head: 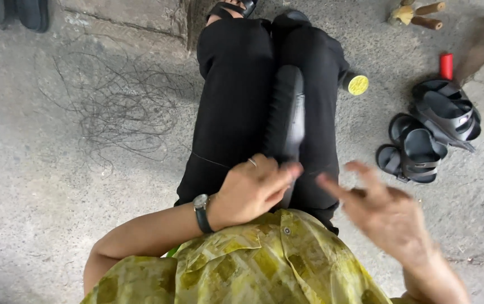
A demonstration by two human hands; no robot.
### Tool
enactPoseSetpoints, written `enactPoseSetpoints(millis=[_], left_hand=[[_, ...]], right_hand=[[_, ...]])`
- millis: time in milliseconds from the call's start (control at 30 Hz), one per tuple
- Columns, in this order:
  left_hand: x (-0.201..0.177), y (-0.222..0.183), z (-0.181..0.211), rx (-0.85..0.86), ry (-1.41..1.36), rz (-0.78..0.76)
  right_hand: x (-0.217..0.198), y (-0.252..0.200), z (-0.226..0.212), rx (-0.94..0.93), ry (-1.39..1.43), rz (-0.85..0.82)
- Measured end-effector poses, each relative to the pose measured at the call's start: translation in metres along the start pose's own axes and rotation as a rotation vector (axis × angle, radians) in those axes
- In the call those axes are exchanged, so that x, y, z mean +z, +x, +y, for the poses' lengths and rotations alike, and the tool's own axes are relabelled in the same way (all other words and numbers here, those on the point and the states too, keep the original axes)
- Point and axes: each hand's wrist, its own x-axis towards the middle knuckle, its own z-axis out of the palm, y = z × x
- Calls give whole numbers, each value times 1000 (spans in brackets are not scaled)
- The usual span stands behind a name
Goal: Hand-sewing a replacement sole onto a shoe using a needle and thread.
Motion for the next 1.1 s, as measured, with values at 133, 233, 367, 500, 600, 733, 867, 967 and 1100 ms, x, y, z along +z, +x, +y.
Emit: enactPoseSetpoints(millis=[133, 233, 367, 500, 600, 733, 867, 967, 1100], left_hand=[[10, -6, -7, 261, 50, 106], [7, -5, -11, 411, 86, 238], [8, -12, -13, 463, 41, 299], [8, -9, -12, 434, -26, 299], [5, -2, -10, 424, -19, 314], [7, -4, -8, 432, 21, 298], [3, -8, -9, 430, -4, 299], [11, -14, -13, 423, -7, 303], [-2, -14, -15, 341, -112, 281]], right_hand=[[22, 10, -15, -180, 431, 97], [25, 25, -22, -172, 417, 283], [32, 15, -24, -106, 851, 179], [39, 4, -15, -99, 747, 188], [39, 0, -4, -109, 577, 217], [36, 15, -12, -141, 365, 247], [42, 19, -18, -219, 458, 195], [35, -25, 19, 15, 262, 347], [25, -58, 78, 357, -42, 569]])
